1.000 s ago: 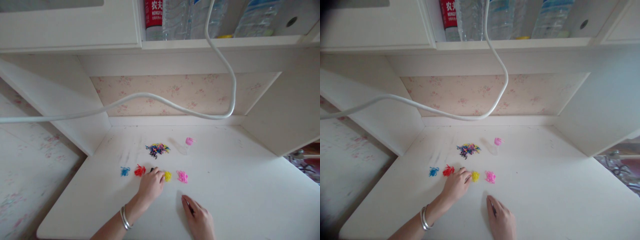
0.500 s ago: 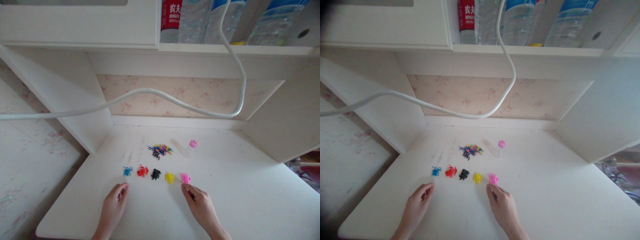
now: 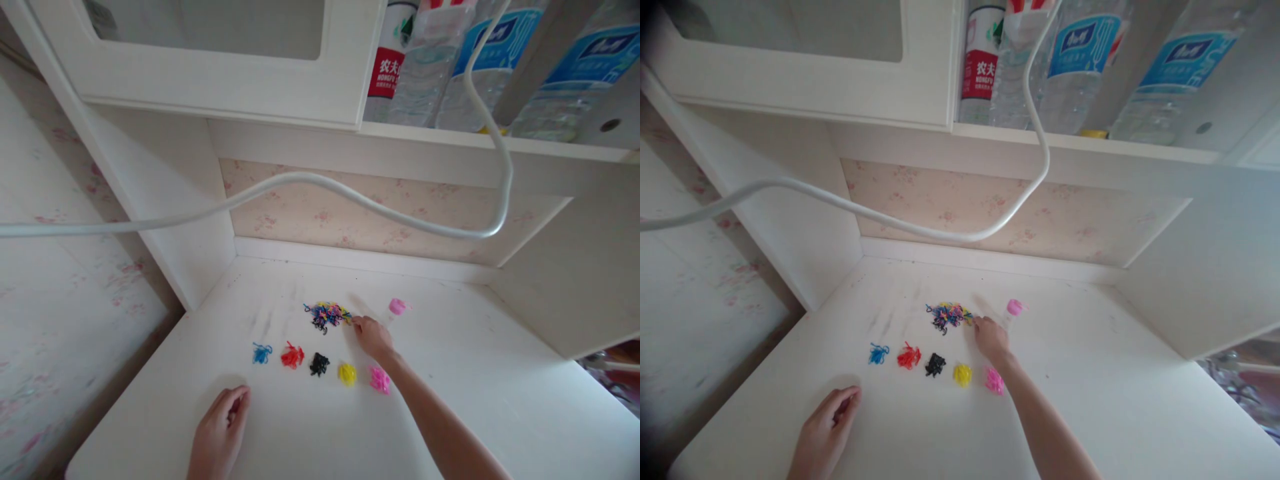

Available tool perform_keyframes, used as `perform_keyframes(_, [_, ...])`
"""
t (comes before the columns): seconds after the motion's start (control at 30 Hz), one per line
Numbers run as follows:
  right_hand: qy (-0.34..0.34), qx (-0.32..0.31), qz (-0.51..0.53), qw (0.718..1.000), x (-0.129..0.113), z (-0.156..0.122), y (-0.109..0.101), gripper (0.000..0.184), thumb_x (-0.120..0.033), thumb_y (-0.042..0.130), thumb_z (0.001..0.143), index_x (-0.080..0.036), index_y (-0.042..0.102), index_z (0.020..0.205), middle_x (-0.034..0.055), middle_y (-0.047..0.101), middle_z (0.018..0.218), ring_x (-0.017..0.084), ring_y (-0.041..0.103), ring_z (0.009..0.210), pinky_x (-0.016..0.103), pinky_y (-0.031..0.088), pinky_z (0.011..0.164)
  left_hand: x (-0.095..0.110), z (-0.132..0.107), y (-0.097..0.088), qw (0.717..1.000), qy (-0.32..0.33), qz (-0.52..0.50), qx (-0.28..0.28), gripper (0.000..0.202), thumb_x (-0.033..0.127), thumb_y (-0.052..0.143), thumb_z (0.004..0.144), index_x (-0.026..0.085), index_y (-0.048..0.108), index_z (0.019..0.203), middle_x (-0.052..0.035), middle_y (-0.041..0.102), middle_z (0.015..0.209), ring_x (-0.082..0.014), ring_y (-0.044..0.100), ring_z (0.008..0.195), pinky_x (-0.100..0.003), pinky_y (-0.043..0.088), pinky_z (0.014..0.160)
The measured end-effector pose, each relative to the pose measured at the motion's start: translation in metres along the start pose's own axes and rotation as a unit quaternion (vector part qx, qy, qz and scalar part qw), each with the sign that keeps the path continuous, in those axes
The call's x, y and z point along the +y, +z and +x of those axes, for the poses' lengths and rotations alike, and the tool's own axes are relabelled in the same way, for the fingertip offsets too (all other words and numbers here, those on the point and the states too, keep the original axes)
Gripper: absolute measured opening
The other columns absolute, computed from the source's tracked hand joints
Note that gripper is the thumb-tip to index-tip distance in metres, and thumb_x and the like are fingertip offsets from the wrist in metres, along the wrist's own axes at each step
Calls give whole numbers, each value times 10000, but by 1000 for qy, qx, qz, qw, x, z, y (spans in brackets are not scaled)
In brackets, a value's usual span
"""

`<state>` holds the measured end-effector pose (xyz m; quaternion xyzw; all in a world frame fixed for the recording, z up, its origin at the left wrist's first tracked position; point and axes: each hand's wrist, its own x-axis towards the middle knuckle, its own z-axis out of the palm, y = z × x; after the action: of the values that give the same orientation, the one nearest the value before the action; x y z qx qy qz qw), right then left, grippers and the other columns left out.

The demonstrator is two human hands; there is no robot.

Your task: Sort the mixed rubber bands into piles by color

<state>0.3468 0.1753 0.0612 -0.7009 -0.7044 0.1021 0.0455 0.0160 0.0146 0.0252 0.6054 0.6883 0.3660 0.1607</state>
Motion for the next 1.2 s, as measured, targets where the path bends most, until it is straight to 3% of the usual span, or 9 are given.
perform_keyframes(0.3, [-36,-15,-20,999,-8,10,2,340,-365,359,933,-278,686,959,20,664,944,152,605,868,226,359,660,-1,1,1,1000,-6,3,-23,288,442,445,863,238,644,907,-2,677,799,-145,645,701,-240,532,644])
perform_keyframes(0.53, [-22,-11,-15,1000,-4,9,7,317,-341,370,923,-266,676,961,17,676,982,147,598,902,214,351,692,-1,1,1,1000,9,6,-23,273,419,448,872,229,640,916,7,670,794,-126,642,690,-219,525,635])
perform_keyframes(0.8, [-7,10,7,1000,15,6,-2,333,-337,356,911,-255,678,913,29,688,990,162,604,899,225,345,684,-4,0,3,999,31,23,-16,263,414,444,877,234,633,913,3,673,807,-129,645,696,-227,526,630])
perform_keyframes(1.2, [-20,54,68,996,22,-8,-4,357,-317,359,888,-226,698,824,14,701,823,141,614,747,209,351,625,-2,-2,4,998,45,48,-6,239,383,442,877,241,633,887,9,678,806,-125,646,689,-214,516,616])
